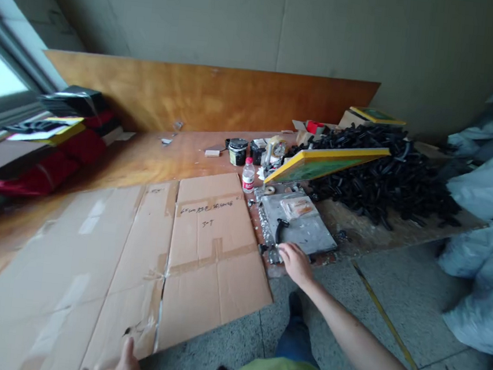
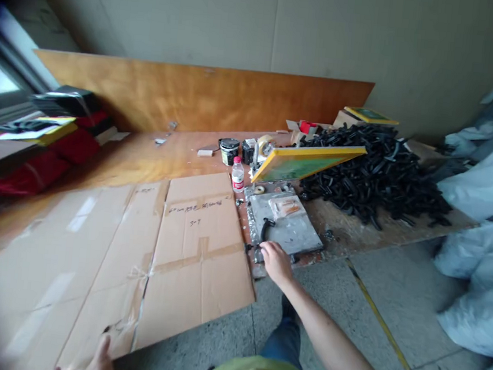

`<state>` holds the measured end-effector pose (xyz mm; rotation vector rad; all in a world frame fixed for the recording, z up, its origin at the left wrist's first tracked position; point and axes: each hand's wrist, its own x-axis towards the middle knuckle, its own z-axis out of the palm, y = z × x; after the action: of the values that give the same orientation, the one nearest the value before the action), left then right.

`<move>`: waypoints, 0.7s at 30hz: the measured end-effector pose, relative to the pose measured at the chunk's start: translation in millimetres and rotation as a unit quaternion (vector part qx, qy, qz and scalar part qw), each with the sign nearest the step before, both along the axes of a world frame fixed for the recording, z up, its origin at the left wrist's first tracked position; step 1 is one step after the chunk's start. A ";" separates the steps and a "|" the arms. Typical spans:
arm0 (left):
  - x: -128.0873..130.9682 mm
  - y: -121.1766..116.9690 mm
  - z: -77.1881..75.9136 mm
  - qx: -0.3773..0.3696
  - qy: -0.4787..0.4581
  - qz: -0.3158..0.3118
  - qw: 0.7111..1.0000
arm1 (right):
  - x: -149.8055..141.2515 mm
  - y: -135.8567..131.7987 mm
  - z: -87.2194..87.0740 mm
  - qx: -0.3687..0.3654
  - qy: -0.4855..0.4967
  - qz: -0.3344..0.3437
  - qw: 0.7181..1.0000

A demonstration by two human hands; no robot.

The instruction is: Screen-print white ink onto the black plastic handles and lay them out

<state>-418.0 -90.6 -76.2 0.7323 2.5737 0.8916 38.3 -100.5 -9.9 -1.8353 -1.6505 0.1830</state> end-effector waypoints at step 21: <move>426.2 84.1 42.5 -0.114 0.173 -0.489 0.847 | 624.8 -11.9 -131.7 -0.004 0.258 -0.454 0.853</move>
<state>8.2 -6.6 -33.6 1.9793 2.0006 0.1126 663.1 -112.4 -141.5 -2.1240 -0.3295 0.2304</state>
